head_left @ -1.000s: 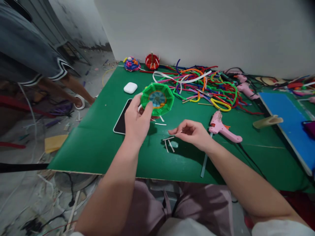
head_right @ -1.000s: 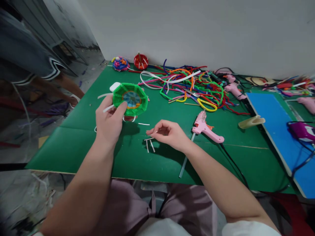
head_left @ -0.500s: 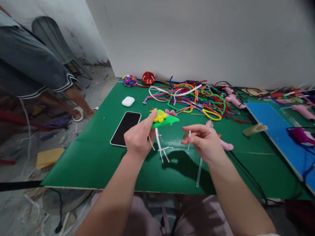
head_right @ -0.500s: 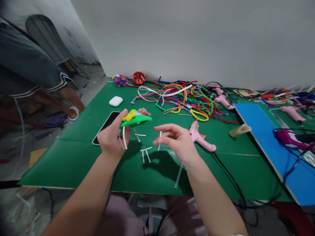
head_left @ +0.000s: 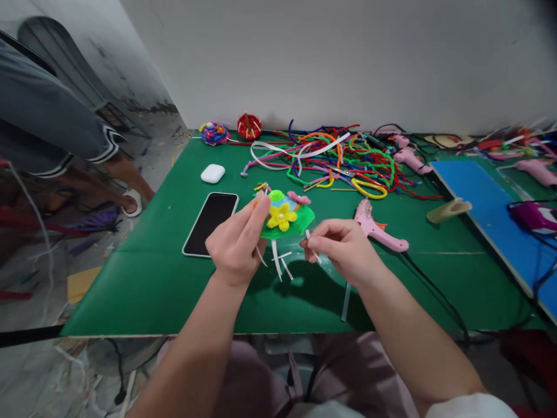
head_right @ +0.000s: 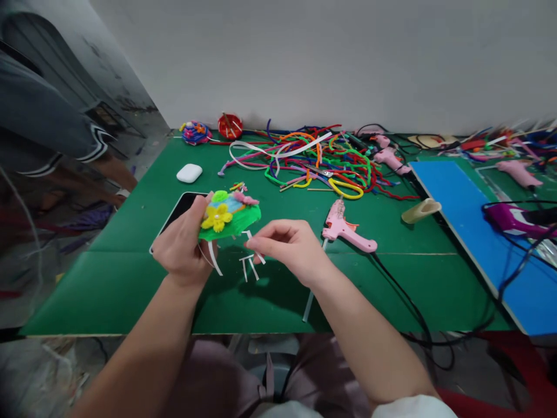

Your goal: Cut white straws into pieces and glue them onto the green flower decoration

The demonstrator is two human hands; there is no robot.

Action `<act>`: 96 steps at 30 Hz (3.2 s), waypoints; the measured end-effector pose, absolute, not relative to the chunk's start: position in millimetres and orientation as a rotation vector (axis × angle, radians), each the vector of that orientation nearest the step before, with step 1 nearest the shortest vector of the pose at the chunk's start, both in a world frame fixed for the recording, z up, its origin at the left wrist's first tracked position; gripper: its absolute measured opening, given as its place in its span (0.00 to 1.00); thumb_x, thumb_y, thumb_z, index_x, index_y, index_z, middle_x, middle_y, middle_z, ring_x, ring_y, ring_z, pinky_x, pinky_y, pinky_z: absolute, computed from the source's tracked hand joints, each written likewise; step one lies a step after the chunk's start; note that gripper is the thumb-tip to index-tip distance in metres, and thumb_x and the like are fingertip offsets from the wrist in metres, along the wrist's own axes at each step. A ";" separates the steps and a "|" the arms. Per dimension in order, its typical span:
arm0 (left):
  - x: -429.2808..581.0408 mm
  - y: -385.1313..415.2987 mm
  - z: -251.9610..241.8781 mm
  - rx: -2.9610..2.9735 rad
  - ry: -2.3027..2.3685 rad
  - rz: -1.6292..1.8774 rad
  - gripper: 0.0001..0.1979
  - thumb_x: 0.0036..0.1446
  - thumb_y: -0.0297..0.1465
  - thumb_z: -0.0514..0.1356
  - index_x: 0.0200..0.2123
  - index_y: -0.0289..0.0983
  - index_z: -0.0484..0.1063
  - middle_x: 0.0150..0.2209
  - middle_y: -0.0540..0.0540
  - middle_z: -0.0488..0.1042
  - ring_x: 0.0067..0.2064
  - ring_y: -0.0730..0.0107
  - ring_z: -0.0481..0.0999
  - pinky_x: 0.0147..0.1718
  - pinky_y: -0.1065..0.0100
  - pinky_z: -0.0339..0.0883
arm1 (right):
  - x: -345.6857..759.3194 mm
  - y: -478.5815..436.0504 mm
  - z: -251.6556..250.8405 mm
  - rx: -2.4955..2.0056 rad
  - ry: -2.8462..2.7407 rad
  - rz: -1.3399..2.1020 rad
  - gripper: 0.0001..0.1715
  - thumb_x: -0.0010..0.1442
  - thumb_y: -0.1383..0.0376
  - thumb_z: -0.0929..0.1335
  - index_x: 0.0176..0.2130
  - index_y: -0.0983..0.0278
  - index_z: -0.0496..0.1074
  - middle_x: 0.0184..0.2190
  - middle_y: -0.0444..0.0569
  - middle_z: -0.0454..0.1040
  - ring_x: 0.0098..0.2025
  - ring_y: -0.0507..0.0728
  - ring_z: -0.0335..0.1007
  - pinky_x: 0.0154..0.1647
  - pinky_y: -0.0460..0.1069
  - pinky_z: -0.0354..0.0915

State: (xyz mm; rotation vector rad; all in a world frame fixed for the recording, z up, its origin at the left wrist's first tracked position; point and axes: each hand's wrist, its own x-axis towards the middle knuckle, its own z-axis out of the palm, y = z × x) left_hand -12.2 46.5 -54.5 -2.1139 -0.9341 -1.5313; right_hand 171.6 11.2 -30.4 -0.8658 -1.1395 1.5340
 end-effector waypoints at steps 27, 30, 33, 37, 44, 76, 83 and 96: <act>-9.0 41.3 -58.6 -2.156 -1.051 -1.586 0.29 0.53 0.34 0.61 0.58 0.45 0.61 0.50 0.43 0.74 0.46 0.59 0.76 0.42 0.61 0.72 | 166.5 1.3 -26.5 -0.792 -1.303 1.380 0.07 0.53 0.62 0.71 0.26 0.63 0.73 0.20 0.41 0.72 0.22 0.48 0.68 0.24 0.45 0.66; -9.0 41.1 -58.6 -2.151 -1.060 -1.585 0.28 0.53 0.34 0.60 0.58 0.46 0.61 0.50 0.44 0.74 0.46 0.59 0.76 0.42 0.61 0.72 | 166.8 1.5 -26.8 -0.794 -1.309 1.388 0.07 0.53 0.63 0.70 0.26 0.63 0.73 0.20 0.41 0.72 0.22 0.48 0.67 0.24 0.44 0.66; -9.5 41.0 -58.6 -2.158 -1.043 -1.575 0.28 0.54 0.34 0.60 0.59 0.45 0.61 0.50 0.44 0.73 0.46 0.59 0.76 0.42 0.60 0.72 | 166.4 1.6 -26.7 -0.783 -1.316 1.390 0.06 0.54 0.63 0.70 0.26 0.62 0.74 0.20 0.41 0.72 0.22 0.48 0.67 0.24 0.44 0.65; -9.4 40.5 -58.1 -2.183 -1.064 -1.562 0.28 0.54 0.33 0.59 0.59 0.46 0.60 0.51 0.44 0.73 0.47 0.59 0.76 0.42 0.59 0.73 | 165.7 1.8 -27.0 -0.786 -1.312 1.390 0.06 0.54 0.63 0.70 0.27 0.62 0.74 0.20 0.40 0.72 0.22 0.48 0.67 0.24 0.44 0.65; -8.5 41.4 -56.5 -2.143 -1.063 -1.552 0.24 0.58 0.33 0.55 0.58 0.45 0.61 0.50 0.43 0.73 0.48 0.60 0.76 0.43 0.62 0.72 | 165.4 2.3 -28.1 -0.748 -1.295 1.398 0.04 0.54 0.65 0.70 0.28 0.62 0.75 0.20 0.40 0.72 0.22 0.47 0.68 0.25 0.43 0.65; -8.2 44.9 -54.3 -2.158 -0.921 -1.569 0.20 0.62 0.35 0.52 0.56 0.38 0.64 0.48 0.40 0.75 0.48 0.62 0.75 0.44 0.66 0.71 | 162.1 1.8 -27.5 -0.756 -1.253 1.333 0.02 0.53 0.68 0.70 0.28 0.62 0.74 0.21 0.38 0.71 0.22 0.44 0.68 0.24 0.40 0.66; -8.6 42.2 -53.0 -2.188 -0.970 -1.542 0.19 0.63 0.33 0.50 0.57 0.39 0.63 0.49 0.43 0.74 0.49 0.64 0.75 0.45 0.68 0.70 | 160.6 2.2 -27.3 -0.767 -1.218 1.305 0.03 0.53 0.68 0.71 0.27 0.62 0.74 0.20 0.38 0.71 0.20 0.44 0.66 0.22 0.39 0.65; -8.5 45.4 -55.3 -2.162 -0.927 -1.580 0.21 0.59 0.32 0.54 0.56 0.40 0.64 0.48 0.40 0.75 0.47 0.63 0.76 0.43 0.66 0.71 | 159.2 2.0 -27.4 -0.789 -1.254 1.241 0.04 0.53 0.67 0.70 0.26 0.62 0.73 0.19 0.38 0.70 0.20 0.46 0.66 0.22 0.42 0.65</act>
